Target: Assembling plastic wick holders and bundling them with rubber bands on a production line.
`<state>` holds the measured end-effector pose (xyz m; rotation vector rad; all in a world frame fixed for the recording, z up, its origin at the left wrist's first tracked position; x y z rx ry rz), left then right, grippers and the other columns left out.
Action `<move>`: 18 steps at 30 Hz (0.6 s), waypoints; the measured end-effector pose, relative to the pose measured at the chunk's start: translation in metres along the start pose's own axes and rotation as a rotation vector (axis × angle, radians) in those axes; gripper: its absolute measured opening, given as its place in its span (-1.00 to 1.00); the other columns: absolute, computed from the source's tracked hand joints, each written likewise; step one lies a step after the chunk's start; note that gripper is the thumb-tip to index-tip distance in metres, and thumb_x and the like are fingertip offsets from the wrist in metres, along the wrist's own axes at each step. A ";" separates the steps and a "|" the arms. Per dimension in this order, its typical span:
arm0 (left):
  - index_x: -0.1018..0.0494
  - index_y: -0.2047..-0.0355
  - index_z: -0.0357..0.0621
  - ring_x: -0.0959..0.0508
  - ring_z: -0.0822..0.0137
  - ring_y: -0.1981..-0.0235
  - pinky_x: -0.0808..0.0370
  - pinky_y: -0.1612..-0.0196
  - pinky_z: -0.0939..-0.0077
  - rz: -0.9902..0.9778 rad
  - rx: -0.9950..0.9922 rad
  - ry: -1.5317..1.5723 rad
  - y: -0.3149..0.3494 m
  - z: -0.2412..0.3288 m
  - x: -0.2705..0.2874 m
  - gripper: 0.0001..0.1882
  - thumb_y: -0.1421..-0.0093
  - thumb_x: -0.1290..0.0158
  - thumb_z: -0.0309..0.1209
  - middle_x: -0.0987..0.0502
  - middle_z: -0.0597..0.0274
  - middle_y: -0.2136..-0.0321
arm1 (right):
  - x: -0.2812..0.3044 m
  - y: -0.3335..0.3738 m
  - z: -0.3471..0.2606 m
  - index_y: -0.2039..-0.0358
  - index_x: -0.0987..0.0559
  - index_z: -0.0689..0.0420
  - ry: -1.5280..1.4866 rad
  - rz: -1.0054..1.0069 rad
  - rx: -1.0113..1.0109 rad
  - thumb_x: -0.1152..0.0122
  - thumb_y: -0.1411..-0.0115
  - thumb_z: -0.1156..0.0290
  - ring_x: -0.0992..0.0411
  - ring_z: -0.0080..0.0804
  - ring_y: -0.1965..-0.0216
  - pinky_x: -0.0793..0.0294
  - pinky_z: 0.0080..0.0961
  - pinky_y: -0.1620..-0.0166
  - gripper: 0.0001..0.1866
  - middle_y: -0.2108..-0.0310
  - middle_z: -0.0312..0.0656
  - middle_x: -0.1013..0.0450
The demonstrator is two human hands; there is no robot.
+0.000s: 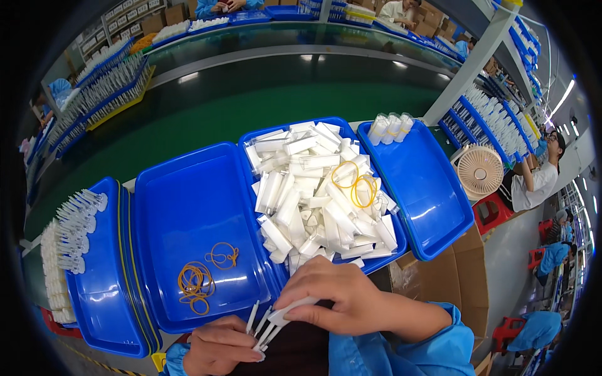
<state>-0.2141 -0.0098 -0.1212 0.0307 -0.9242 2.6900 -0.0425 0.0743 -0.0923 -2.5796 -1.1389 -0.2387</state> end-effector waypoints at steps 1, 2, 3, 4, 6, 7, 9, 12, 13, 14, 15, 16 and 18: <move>-0.55 0.48 -0.18 -0.45 0.19 0.53 -0.40 0.46 0.43 0.005 -0.006 0.029 0.000 0.000 0.000 -0.87 0.08 -0.08 -0.62 -0.50 0.12 0.42 | -0.001 0.000 -0.001 0.34 -0.56 0.18 0.026 -0.001 0.027 -0.24 0.00 0.54 -0.47 -0.32 0.31 -0.37 -0.47 0.18 -0.84 0.38 -0.18 -0.51; -0.56 0.48 -0.17 -0.45 0.17 0.55 -0.39 0.49 0.43 0.010 -0.011 0.057 0.001 0.001 0.000 -0.85 0.11 -0.08 -0.63 -0.50 0.13 0.43 | -0.003 -0.001 0.000 0.36 -0.56 0.20 -0.024 -0.018 0.028 -0.24 0.00 0.54 -0.47 -0.32 0.34 -0.36 -0.45 0.21 -0.86 0.39 -0.17 -0.51; -0.57 0.49 -0.17 -0.44 0.15 0.56 -0.38 0.51 0.42 0.013 -0.018 0.088 0.002 0.001 0.000 -0.82 0.14 -0.08 -0.63 -0.51 0.14 0.43 | -0.004 -0.001 0.001 0.38 -0.56 0.21 -0.072 -0.033 0.029 -0.25 0.00 0.53 -0.47 -0.33 0.36 -0.35 -0.44 0.24 -0.87 0.40 -0.15 -0.51; -0.57 0.48 -0.17 -0.44 0.16 0.55 -0.37 0.54 0.41 -0.007 -0.038 0.035 0.005 0.003 0.000 -0.84 0.12 -0.07 -0.62 -0.50 0.14 0.43 | -0.005 -0.001 0.001 0.40 -0.56 0.22 -0.120 -0.049 0.030 -0.25 0.00 0.53 -0.48 -0.33 0.39 -0.34 -0.42 0.26 -0.88 0.41 -0.13 -0.52; -0.56 0.48 -0.17 -0.45 0.16 0.54 -0.39 0.52 0.42 -0.004 -0.036 0.038 0.004 0.002 0.000 -0.86 0.11 -0.09 -0.60 -0.50 0.14 0.43 | -0.005 -0.002 0.001 0.40 -0.56 0.22 -0.101 -0.042 0.038 -0.25 0.00 0.52 -0.48 -0.34 0.39 -0.33 -0.42 0.27 -0.88 0.41 -0.13 -0.52; -0.56 0.48 -0.17 -0.45 0.16 0.53 -0.39 0.52 0.43 -0.002 -0.036 0.040 0.004 0.001 0.000 -0.87 0.10 -0.10 -0.60 -0.50 0.14 0.43 | -0.005 -0.002 0.001 0.40 -0.56 0.22 -0.091 -0.039 0.042 -0.25 0.00 0.52 -0.48 -0.34 0.39 -0.32 -0.41 0.27 -0.88 0.41 -0.13 -0.52; -0.56 0.48 -0.17 -0.47 0.17 0.51 -0.43 0.48 0.44 -0.070 0.032 0.013 0.007 -0.002 -0.003 -0.81 0.15 -0.10 -0.66 -0.50 0.18 0.44 | -0.007 -0.005 -0.002 0.37 -0.56 0.19 -0.033 -0.043 0.044 -0.24 0.00 0.52 -0.47 -0.34 0.36 -0.31 -0.44 0.22 -0.86 0.40 -0.17 -0.51; -0.57 0.49 -0.16 -0.48 0.17 0.51 -0.46 0.46 0.43 -0.034 0.100 -0.008 0.016 -0.012 -0.008 -0.78 0.19 -0.10 -0.69 -0.51 0.21 0.45 | -0.011 -0.008 -0.003 0.33 -0.56 0.15 0.000 -0.045 0.028 -0.23 -0.01 0.50 -0.46 -0.34 0.33 -0.29 -0.47 0.18 -0.83 0.37 -0.21 -0.50; -0.57 0.49 -0.16 -0.48 0.16 0.52 -0.46 0.47 0.43 -0.006 0.102 0.008 0.017 -0.014 -0.007 -0.79 0.18 -0.10 -0.69 -0.51 0.21 0.45 | -0.012 -0.008 -0.002 0.32 -0.56 0.14 -0.012 -0.062 0.023 -0.23 -0.01 0.50 -0.45 -0.34 0.33 -0.29 -0.47 0.18 -0.82 0.38 -0.21 -0.49; -0.57 0.50 -0.16 -0.48 0.16 0.52 -0.46 0.47 0.43 0.001 0.085 0.032 0.017 -0.014 -0.006 -0.79 0.18 -0.09 -0.69 -0.51 0.20 0.45 | -0.012 -0.009 -0.001 0.31 -0.55 0.13 -0.024 -0.079 0.018 -0.23 -0.01 0.50 -0.45 -0.33 0.34 -0.29 -0.46 0.18 -0.82 0.39 -0.22 -0.49; -0.57 0.50 -0.16 -0.48 0.16 0.52 -0.46 0.47 0.44 0.011 0.072 0.054 0.017 -0.014 -0.002 -0.79 0.17 -0.08 -0.69 -0.51 0.20 0.46 | -0.013 -0.010 0.000 0.30 -0.55 0.12 -0.040 -0.099 0.013 -0.23 -0.01 0.49 -0.44 -0.33 0.34 -0.29 -0.46 0.19 -0.81 0.40 -0.22 -0.49; -0.57 0.50 -0.16 -0.48 0.16 0.53 -0.45 0.48 0.44 0.021 0.060 0.075 0.017 -0.014 0.000 -0.79 0.17 -0.07 -0.69 -0.51 0.20 0.46 | -0.012 -0.011 -0.001 0.29 -0.55 0.12 0.025 -0.102 -0.006 -0.22 -0.01 0.50 -0.44 -0.32 0.35 -0.28 -0.45 0.19 -0.80 0.41 -0.22 -0.48; -0.56 0.42 -0.25 -0.45 0.15 0.53 -0.43 0.48 0.45 -0.003 0.043 0.094 0.015 -0.016 0.001 -0.73 0.20 -0.07 -0.73 -0.49 0.14 0.40 | -0.010 -0.012 -0.004 0.27 -0.54 0.11 0.159 -0.110 -0.038 -0.21 -0.02 0.50 -0.42 -0.30 0.36 -0.28 -0.44 0.19 -0.79 0.44 -0.23 -0.47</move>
Point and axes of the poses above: each hand's wrist, its own y-axis away from the middle knuckle, its own x-axis out of the back of the hand, z = x × y, the point moved 5 cm from there along -y, towards the middle knuckle
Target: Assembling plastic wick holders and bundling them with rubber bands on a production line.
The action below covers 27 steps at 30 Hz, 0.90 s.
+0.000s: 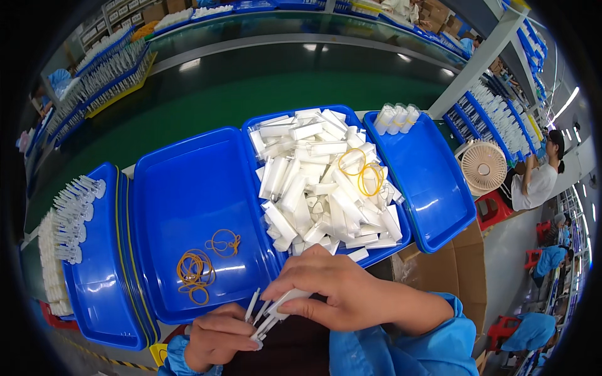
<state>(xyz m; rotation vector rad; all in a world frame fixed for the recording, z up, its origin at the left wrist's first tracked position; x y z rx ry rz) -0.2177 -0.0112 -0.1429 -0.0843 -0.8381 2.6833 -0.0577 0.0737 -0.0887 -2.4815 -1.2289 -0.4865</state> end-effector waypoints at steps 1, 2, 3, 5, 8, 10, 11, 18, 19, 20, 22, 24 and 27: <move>-0.55 0.38 -0.30 -0.43 0.15 0.53 -0.41 0.48 0.46 -0.012 -0.009 0.007 0.000 0.000 -0.001 -0.69 0.22 -0.07 -0.74 -0.49 0.11 0.37 | -0.002 -0.001 0.001 0.26 -0.54 0.10 -0.050 -0.008 -0.006 -0.20 -0.03 0.50 -0.41 -0.30 0.36 -0.27 -0.44 0.20 -0.79 0.44 -0.23 -0.46; -0.56 0.39 -0.28 -0.43 0.14 0.53 -0.41 0.47 0.46 0.029 0.019 0.019 0.001 0.000 -0.002 -0.69 0.22 -0.07 -0.75 -0.50 0.12 0.38 | -0.005 -0.001 0.004 0.25 -0.53 0.09 -0.100 -0.017 -0.012 -0.20 -0.03 0.49 -0.40 -0.30 0.36 -0.27 -0.44 0.21 -0.78 0.43 -0.23 -0.45; -0.55 0.38 -0.28 -0.44 0.15 0.51 -0.42 0.45 0.46 -0.002 -0.014 0.001 0.003 -0.001 -0.002 -0.71 0.18 -0.08 -0.73 -0.48 0.09 0.35 | -0.008 -0.001 0.006 0.24 -0.53 0.08 -0.146 -0.018 -0.022 -0.19 -0.04 0.49 -0.39 -0.29 0.35 -0.26 -0.44 0.21 -0.78 0.43 -0.24 -0.45; -0.51 0.35 -0.28 -0.45 0.18 0.45 -0.44 0.41 0.46 -0.062 -0.078 -0.036 0.006 -0.005 -0.001 -0.76 0.11 -0.09 -0.70 -0.44 0.05 0.30 | -0.016 -0.001 0.005 0.21 -0.51 0.06 -0.160 -0.043 0.005 -0.18 -0.05 0.48 -0.38 -0.30 0.34 -0.23 -0.44 0.20 -0.75 0.38 -0.24 -0.44; -0.42 0.31 -0.28 -0.45 0.25 0.33 -0.45 0.31 0.46 0.176 0.079 -0.058 0.008 -0.007 -0.004 -0.80 -0.02 -0.13 -0.55 -0.31 0.00 0.20 | -0.033 -0.001 0.006 0.16 -0.48 0.03 -0.162 -0.064 0.004 -0.15 -0.06 0.46 -0.35 -0.32 0.33 -0.17 -0.43 0.20 -0.72 0.36 -0.26 -0.41; -0.37 0.29 -0.26 -0.43 0.28 0.27 -0.44 0.24 0.46 0.290 0.145 0.019 0.017 -0.018 -0.003 -0.76 -0.05 -0.13 -0.45 -0.25 0.00 0.17 | -0.038 0.000 0.011 0.08 -0.43 0.00 -0.153 -0.102 -0.054 -0.09 -0.11 0.42 -0.32 -0.35 0.33 -0.09 -0.42 0.18 -0.68 0.40 -0.29 -0.36; -0.34 0.29 -0.26 -0.42 0.30 0.25 -0.43 0.21 0.46 0.346 0.178 0.058 0.020 -0.022 -0.002 -0.73 -0.07 -0.14 -0.40 -0.21 0.00 0.16 | -0.039 0.000 0.012 0.06 -0.42 0.01 -0.134 -0.075 -0.035 -0.07 -0.12 0.41 -0.31 -0.35 0.32 -0.08 -0.42 0.18 -0.67 0.41 -0.29 -0.35; -0.45 0.36 -0.23 -0.42 0.30 0.28 -0.39 0.24 0.49 0.293 0.263 0.126 0.017 -0.025 0.003 -0.76 0.02 -0.22 -0.43 -0.34 0.07 0.26 | -0.043 -0.002 0.011 -0.02 -0.34 0.04 -0.005 -0.020 0.008 -0.01 -0.15 0.39 -0.26 -0.33 0.30 -0.04 -0.38 0.15 -0.61 0.41 -0.27 -0.32; -0.46 0.37 -0.23 -0.42 0.31 0.29 -0.39 0.25 0.50 0.278 0.265 0.154 0.016 -0.025 0.003 -0.77 0.04 -0.22 -0.45 -0.36 0.08 0.27 | -0.042 -0.003 0.010 -0.03 -0.33 0.05 0.044 -0.016 0.021 -0.01 -0.15 0.39 -0.26 -0.33 0.30 -0.04 -0.38 0.15 -0.61 0.41 -0.27 -0.32; -0.47 0.38 -0.23 -0.43 0.31 0.29 -0.39 0.25 0.51 0.263 0.267 0.183 0.015 -0.025 0.004 -0.79 0.05 -0.22 -0.48 -0.37 0.09 0.29 | -0.041 -0.004 0.008 -0.02 -0.33 0.05 0.019 -0.028 0.010 -0.01 -0.15 0.40 -0.27 -0.33 0.30 -0.04 -0.38 0.15 -0.61 0.40 -0.27 -0.32; -0.48 0.39 -0.23 -0.43 0.32 0.30 -0.38 0.27 0.52 0.240 0.284 0.179 0.013 -0.024 0.003 -0.79 0.07 -0.23 -0.51 -0.39 0.11 0.32 | -0.039 -0.005 0.007 -0.02 -0.33 0.06 -0.035 -0.048 -0.016 -0.02 -0.15 0.41 -0.28 -0.33 0.28 -0.06 -0.39 0.15 -0.62 0.40 -0.26 -0.32; -0.49 0.39 -0.23 -0.43 0.33 0.31 -0.38 0.28 0.53 0.222 0.300 0.117 0.010 -0.022 0.004 -0.78 0.10 -0.23 -0.54 -0.41 0.12 0.35 | -0.039 -0.003 0.014 -0.01 -0.33 0.07 -0.208 -0.023 -0.175 -0.01 -0.14 0.42 -0.29 -0.33 0.27 -0.08 -0.39 0.14 -0.62 0.40 -0.26 -0.32; -0.49 0.39 -0.23 -0.43 0.35 0.32 -0.38 0.28 0.54 0.284 0.330 0.169 0.010 -0.023 0.004 -0.76 0.12 -0.24 -0.57 -0.42 0.12 0.36 | -0.040 0.001 0.014 -0.02 -0.31 0.09 -0.016 -0.002 -0.102 -0.02 -0.14 0.41 -0.29 -0.31 0.24 -0.10 -0.38 0.13 -0.60 0.35 -0.24 -0.31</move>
Point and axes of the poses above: each hand's wrist, its own y-axis away from the middle knuckle, its own x-axis out of the back of the hand, z = x × y, the point moved 5 cm from there along -y, towards the middle knuckle
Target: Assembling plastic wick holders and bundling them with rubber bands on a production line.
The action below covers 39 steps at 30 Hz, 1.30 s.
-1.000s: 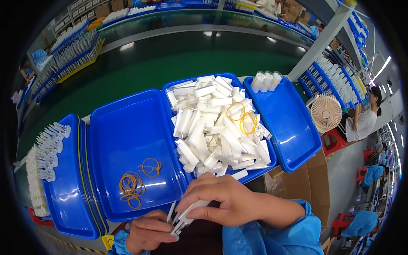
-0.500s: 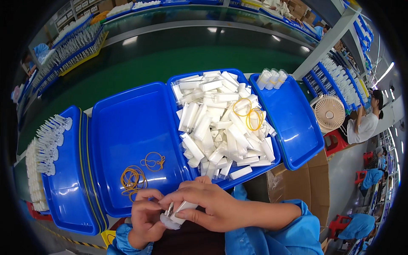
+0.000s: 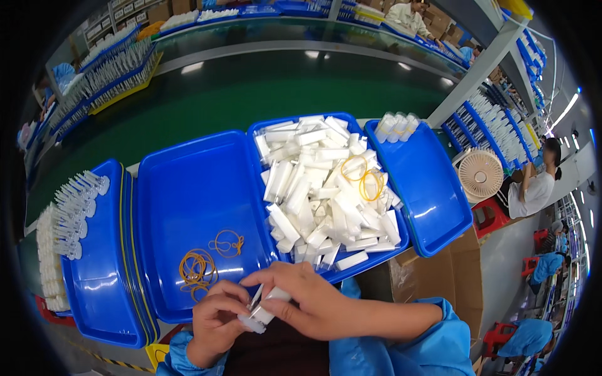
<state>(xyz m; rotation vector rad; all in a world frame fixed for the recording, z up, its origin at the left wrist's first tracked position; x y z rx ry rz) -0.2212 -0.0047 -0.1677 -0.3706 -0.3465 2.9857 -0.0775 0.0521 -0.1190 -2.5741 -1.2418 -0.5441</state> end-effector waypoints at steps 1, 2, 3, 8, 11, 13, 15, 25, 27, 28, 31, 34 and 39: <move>-0.48 0.40 -0.23 -0.42 0.34 0.32 -0.38 0.28 0.54 0.013 0.009 0.034 0.002 0.000 0.000 -0.77 0.12 -0.24 -0.57 -0.41 0.11 0.35 | 0.000 0.000 -0.004 -0.03 -0.30 0.09 0.063 -0.014 0.032 -0.03 -0.14 0.40 -0.29 -0.31 0.25 -0.10 -0.37 0.14 -0.59 0.35 -0.24 -0.30; -0.48 0.40 -0.24 -0.42 0.34 0.32 -0.38 0.28 0.54 0.025 0.014 0.089 0.002 0.000 -0.001 -0.77 0.12 -0.24 -0.57 -0.41 0.11 0.35 | 0.001 0.000 -0.007 -0.04 -0.29 0.09 0.126 -0.028 0.062 -0.03 -0.15 0.39 -0.28 -0.30 0.25 -0.09 -0.36 0.15 -0.58 0.34 -0.23 -0.30; -0.48 0.40 -0.24 -0.42 0.35 0.32 -0.38 0.27 0.55 0.034 0.024 0.142 0.004 -0.001 -0.001 -0.77 0.12 -0.24 -0.57 -0.41 0.11 0.35 | -0.001 0.002 -0.006 -0.07 -0.27 0.09 0.117 -0.098 0.012 -0.06 -0.13 0.33 -0.28 -0.23 0.17 -0.09 -0.30 0.08 -0.53 0.26 -0.18 -0.32; -0.36 0.40 -0.19 -0.43 0.34 0.35 -0.44 0.30 0.56 0.198 0.145 0.422 0.010 -0.002 -0.005 -0.73 0.05 -0.23 -0.45 -0.36 0.03 0.34 | 0.061 -0.029 -0.025 -0.04 -0.28 0.13 0.518 0.219 0.199 -0.24 0.05 0.34 -0.20 -0.09 -0.04 -0.12 -0.19 -0.05 -0.39 0.02 -0.04 -0.27; -0.32 0.38 -0.19 -0.42 0.35 0.40 -0.47 0.40 0.58 0.291 -0.007 0.322 0.010 -0.002 0.000 -0.70 0.05 -0.22 -0.46 -0.34 0.04 0.35 | 0.119 -0.054 0.014 0.16 -0.42 0.16 1.092 0.378 0.136 -0.21 0.14 0.47 -0.30 -0.17 0.10 -0.29 -0.29 0.07 -0.56 0.14 -0.12 -0.35; -0.31 0.37 -0.19 -0.41 0.37 0.43 -0.47 0.40 0.58 0.279 -0.011 0.302 0.013 -0.004 0.004 -0.68 0.06 -0.23 -0.46 -0.34 0.05 0.36 | 0.137 -0.063 0.035 0.26 -0.48 0.17 1.189 0.290 0.025 -0.18 0.15 0.50 -0.35 -0.22 0.16 -0.36 -0.35 0.13 -0.66 0.25 -0.13 -0.41; -0.30 0.37 -0.19 -0.40 0.38 0.46 -0.46 0.40 0.57 0.307 0.004 0.302 0.014 -0.003 0.006 -0.67 0.07 -0.24 -0.47 -0.34 0.07 0.38 | 0.143 -0.070 0.049 0.29 -0.49 0.18 1.227 0.237 -0.060 -0.16 0.16 0.53 -0.38 -0.22 0.21 -0.39 -0.39 0.17 -0.68 0.31 -0.13 -0.43; -0.43 0.48 -0.22 -0.48 0.30 0.46 -0.44 0.39 0.47 0.109 -0.228 -0.132 0.017 0.010 0.002 -0.85 0.06 -0.20 -0.57 -0.44 0.07 0.42 | 0.065 -0.033 -0.005 0.00 -0.26 0.16 -0.456 0.430 -0.052 0.10 -0.16 0.58 -0.32 -0.59 0.43 -0.31 -0.68 0.41 -0.64 0.33 -0.22 -0.35; -0.53 0.50 -0.16 -0.47 0.10 0.41 -0.42 0.30 0.28 0.038 -0.196 -0.195 0.008 0.025 -0.007 -0.92 0.08 -0.16 -0.51 -0.50 0.15 0.43 | 0.047 -0.028 0.002 -0.09 -0.14 0.16 -0.674 0.332 -0.148 0.11 -0.18 0.54 -0.26 -0.66 0.43 -0.23 -0.75 0.45 -0.56 0.30 -0.20 -0.32; -0.52 0.51 -0.17 -0.48 0.16 0.44 -0.42 0.34 0.34 0.024 -0.226 -0.188 0.008 0.023 -0.007 -0.92 0.08 -0.17 -0.55 -0.48 0.14 0.43 | 0.039 -0.026 0.004 -0.14 -0.08 0.16 -0.781 0.282 -0.197 0.12 -0.19 0.52 -0.23 -0.70 0.44 -0.19 -0.78 0.46 -0.51 0.29 -0.20 -0.30; -0.50 0.52 -0.20 -0.50 0.26 0.51 -0.43 0.43 0.46 -0.008 -0.282 -0.174 0.007 0.017 -0.009 -0.89 0.09 -0.18 -0.64 -0.46 0.11 0.43 | 0.026 -0.022 0.011 -0.20 -0.07 0.14 -0.959 0.270 -0.252 0.09 -0.21 0.47 -0.23 -0.67 0.45 -0.18 -0.76 0.46 -0.46 0.29 -0.21 -0.31; -0.51 0.53 -0.20 -0.49 0.25 0.53 -0.43 0.45 0.47 -0.017 -0.279 -0.183 0.006 0.018 -0.010 -0.87 0.10 -0.16 -0.67 -0.47 0.12 0.43 | 0.023 -0.022 0.016 -0.21 -0.08 0.15 -1.034 0.265 -0.267 0.07 -0.21 0.45 -0.24 -0.66 0.43 -0.20 -0.73 0.43 -0.45 0.29 -0.22 -0.31; -0.51 0.51 -0.20 -0.49 0.25 0.54 -0.42 0.47 0.48 -0.031 -0.247 -0.194 0.003 0.017 -0.011 -0.87 0.08 -0.13 -0.69 -0.48 0.13 0.45 | 0.024 -0.019 0.017 -0.21 -0.09 0.16 -1.042 0.235 -0.283 0.06 -0.20 0.48 -0.30 -0.62 0.38 -0.27 -0.68 0.39 -0.44 0.27 -0.21 -0.32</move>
Point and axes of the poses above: each hand's wrist, its own y-axis away from the middle knuckle, its own x-axis out of the back of the hand, z = x × y, the point moved 5 cm from there along -y, towards the middle knuckle
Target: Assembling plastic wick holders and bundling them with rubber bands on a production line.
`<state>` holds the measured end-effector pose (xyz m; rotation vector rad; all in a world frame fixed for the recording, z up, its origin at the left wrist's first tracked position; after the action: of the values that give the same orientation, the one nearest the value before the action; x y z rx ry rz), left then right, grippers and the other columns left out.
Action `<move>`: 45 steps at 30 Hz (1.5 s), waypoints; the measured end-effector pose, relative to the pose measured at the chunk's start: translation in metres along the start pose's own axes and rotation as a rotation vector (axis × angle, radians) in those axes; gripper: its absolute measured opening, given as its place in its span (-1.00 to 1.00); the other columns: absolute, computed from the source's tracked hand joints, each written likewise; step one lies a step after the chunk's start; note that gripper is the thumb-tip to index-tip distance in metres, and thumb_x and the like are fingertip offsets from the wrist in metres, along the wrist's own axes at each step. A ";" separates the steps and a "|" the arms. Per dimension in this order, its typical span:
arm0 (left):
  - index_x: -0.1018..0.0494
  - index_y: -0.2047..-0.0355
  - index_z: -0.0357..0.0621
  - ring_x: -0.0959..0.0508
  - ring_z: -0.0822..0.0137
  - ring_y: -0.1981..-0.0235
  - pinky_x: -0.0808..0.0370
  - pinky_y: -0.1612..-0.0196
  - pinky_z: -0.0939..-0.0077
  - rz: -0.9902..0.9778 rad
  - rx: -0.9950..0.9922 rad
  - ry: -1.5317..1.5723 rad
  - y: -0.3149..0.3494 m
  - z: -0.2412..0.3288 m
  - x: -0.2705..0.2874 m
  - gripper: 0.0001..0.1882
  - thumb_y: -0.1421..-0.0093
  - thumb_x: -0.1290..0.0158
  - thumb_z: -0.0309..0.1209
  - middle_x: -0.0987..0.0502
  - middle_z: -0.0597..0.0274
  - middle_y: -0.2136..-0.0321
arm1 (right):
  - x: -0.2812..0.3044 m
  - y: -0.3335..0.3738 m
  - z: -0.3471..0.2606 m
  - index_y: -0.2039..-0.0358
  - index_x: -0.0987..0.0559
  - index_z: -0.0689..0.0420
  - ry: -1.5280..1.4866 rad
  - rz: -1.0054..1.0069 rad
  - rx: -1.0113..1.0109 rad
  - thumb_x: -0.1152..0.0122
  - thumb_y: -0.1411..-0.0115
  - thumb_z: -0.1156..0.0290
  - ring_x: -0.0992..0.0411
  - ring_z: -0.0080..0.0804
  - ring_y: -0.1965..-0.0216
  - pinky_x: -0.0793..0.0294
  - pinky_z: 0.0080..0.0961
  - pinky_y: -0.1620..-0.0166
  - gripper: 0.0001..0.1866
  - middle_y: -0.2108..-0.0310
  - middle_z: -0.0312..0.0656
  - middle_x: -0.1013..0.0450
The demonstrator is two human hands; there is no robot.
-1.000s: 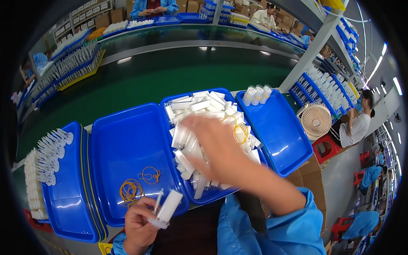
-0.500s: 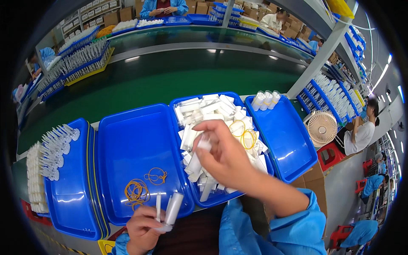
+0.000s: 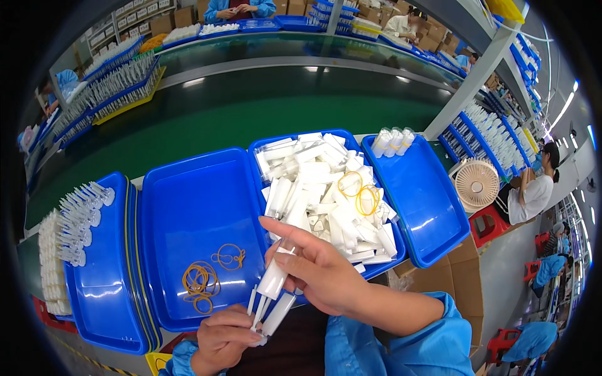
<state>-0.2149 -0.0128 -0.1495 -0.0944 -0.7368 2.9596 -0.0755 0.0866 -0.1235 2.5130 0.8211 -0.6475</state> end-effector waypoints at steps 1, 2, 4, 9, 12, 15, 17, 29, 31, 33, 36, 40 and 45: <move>-0.51 0.51 -0.20 -0.48 0.25 0.54 -0.41 0.48 0.48 0.006 0.000 0.010 -0.001 0.000 0.000 -0.86 0.07 -0.12 -0.70 -0.48 0.13 0.45 | 0.001 0.000 -0.001 -0.20 -0.11 0.17 0.045 -0.010 0.019 0.05 -0.19 0.49 -0.31 -0.60 0.36 -0.29 -0.68 0.36 -0.45 0.27 -0.21 -0.33; -0.51 0.51 -0.20 -0.48 0.25 0.55 -0.41 0.48 0.48 0.012 0.001 0.021 -0.002 0.000 -0.001 -0.86 0.07 -0.11 -0.70 -0.49 0.13 0.45 | 0.002 0.000 -0.003 -0.19 -0.14 0.17 0.089 -0.019 0.038 0.03 -0.19 0.50 -0.33 -0.59 0.34 -0.31 -0.68 0.33 -0.45 0.27 -0.21 -0.34; -0.52 0.46 -0.20 -0.48 0.25 0.52 -0.42 0.47 0.49 -0.005 0.002 0.025 -0.001 -0.001 0.000 -0.85 0.07 -0.12 -0.68 -0.48 0.12 0.42 | 0.002 0.001 -0.013 -0.17 -0.20 0.16 0.410 -0.045 0.163 0.01 -0.18 0.52 -0.34 -0.62 0.35 -0.32 -0.70 0.33 -0.49 0.30 -0.24 -0.37; -0.53 0.36 -0.21 -0.48 0.23 0.46 -0.44 0.43 0.51 -0.079 -0.084 0.018 0.005 -0.010 0.001 -0.79 0.08 -0.15 -0.63 -0.48 0.13 0.37 | 0.008 0.013 -0.020 -0.11 -0.32 0.09 0.680 -0.051 0.137 -0.05 -0.18 0.51 -0.29 -0.75 0.48 -0.30 -0.78 0.40 -0.55 0.38 -0.37 -0.40; -0.48 0.48 -0.19 -0.47 0.28 0.54 -0.41 0.48 0.51 -0.123 -0.150 -0.016 -0.004 -0.001 -0.002 -0.89 0.03 -0.10 -0.66 -0.44 0.08 0.38 | 0.009 0.019 -0.015 -0.11 -0.31 0.12 0.645 -0.037 0.125 -0.07 -0.17 0.50 -0.29 -0.76 0.45 -0.32 -0.78 0.36 -0.54 0.38 -0.38 -0.42; -0.47 0.37 -0.25 -0.50 0.32 0.42 -0.46 0.37 0.52 0.082 0.035 0.080 0.008 -0.012 0.003 -0.84 -0.02 -0.16 -0.49 -0.31 -0.01 0.22 | 0.006 0.025 -0.015 -0.11 -0.30 0.20 0.549 -0.022 0.099 -0.08 -0.15 0.51 -0.36 -0.61 0.32 -0.37 -0.68 0.25 -0.52 0.33 -0.23 -0.44; -0.42 0.39 -0.26 -0.50 0.35 0.41 -0.46 0.34 0.55 0.143 0.062 0.121 0.012 -0.016 0.004 -0.83 -0.04 -0.16 -0.46 -0.22 -0.04 0.19 | 0.005 0.026 -0.015 -0.10 -0.30 0.21 0.595 -0.009 0.160 -0.08 -0.15 0.52 -0.39 -0.58 0.28 -0.38 -0.65 0.21 -0.53 0.31 -0.21 -0.46; -0.43 0.43 -0.34 -0.49 0.33 0.38 -0.47 0.34 0.51 0.076 0.000 0.028 0.003 -0.018 0.001 -0.83 0.01 -0.18 -0.54 -0.24 0.00 0.21 | -0.006 0.028 0.016 -0.06 -0.38 0.14 0.600 -0.045 0.207 -0.14 -0.11 0.48 -0.41 -0.48 0.34 -0.34 -0.58 0.19 -0.55 0.37 -0.20 -0.47; -0.44 0.44 -0.32 -0.48 0.33 0.38 -0.46 0.35 0.53 0.102 0.005 0.071 0.003 -0.017 0.002 -0.84 0.02 -0.19 -0.53 -0.28 0.02 0.25 | -0.007 0.029 0.017 -0.05 -0.39 0.13 0.644 -0.072 0.253 -0.14 -0.10 0.49 -0.40 -0.45 0.34 -0.33 -0.55 0.21 -0.55 0.37 -0.20 -0.47; -0.45 0.44 -0.30 -0.48 0.32 0.39 -0.45 0.36 0.54 0.091 0.013 0.071 0.002 -0.014 0.002 -0.84 0.02 -0.20 -0.52 -0.32 0.04 0.30 | -0.009 0.029 0.015 -0.05 -0.39 0.14 0.687 -0.105 0.296 -0.15 -0.09 0.49 -0.39 -0.42 0.35 -0.33 -0.52 0.23 -0.54 0.38 -0.19 -0.46; -0.47 0.45 -0.20 -0.45 0.29 0.40 -0.40 0.37 0.50 0.075 0.064 0.066 0.003 -0.009 0.002 -0.83 0.05 -0.23 -0.48 -0.40 0.11 0.42 | -0.015 0.024 0.005 -0.04 -0.39 0.14 0.699 -0.195 0.366 -0.18 -0.06 0.48 -0.38 -0.34 0.33 -0.32 -0.46 0.23 -0.53 0.37 -0.15 -0.45; -0.38 0.49 -0.08 -0.39 0.20 0.23 -0.32 0.13 0.31 0.027 0.041 -0.002 0.003 -0.015 0.006 -0.78 0.09 -0.24 -0.46 -0.40 0.15 0.39 | -0.017 -0.001 -0.045 0.01 -0.43 0.15 1.119 -0.371 0.665 -0.18 -0.03 0.48 -0.38 -0.22 0.25 -0.34 -0.37 0.18 -0.56 0.28 -0.09 -0.44; -0.34 0.50 -0.04 -0.30 0.01 0.04 -0.18 -0.02 0.07 0.229 0.048 0.099 0.005 -0.013 0.005 -0.73 0.10 -0.26 -0.40 -0.44 0.15 0.33 | 0.043 -0.072 -0.105 0.18 -0.50 0.10 2.024 0.113 0.831 -0.14 0.11 0.55 -0.32 -0.28 0.09 -0.31 -0.33 0.08 -0.62 0.20 -0.20 -0.42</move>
<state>-0.2195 -0.0103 -0.1634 -0.3418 -0.6848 3.1572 -0.0592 0.2129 -0.0791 3.1090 0.8407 2.4632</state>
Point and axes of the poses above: each hand's wrist, its own y-axis away from the middle knuckle, its own x-axis out of the back of the hand, z = x × y, the point moved 5 cm from there along -y, towards the middle knuckle
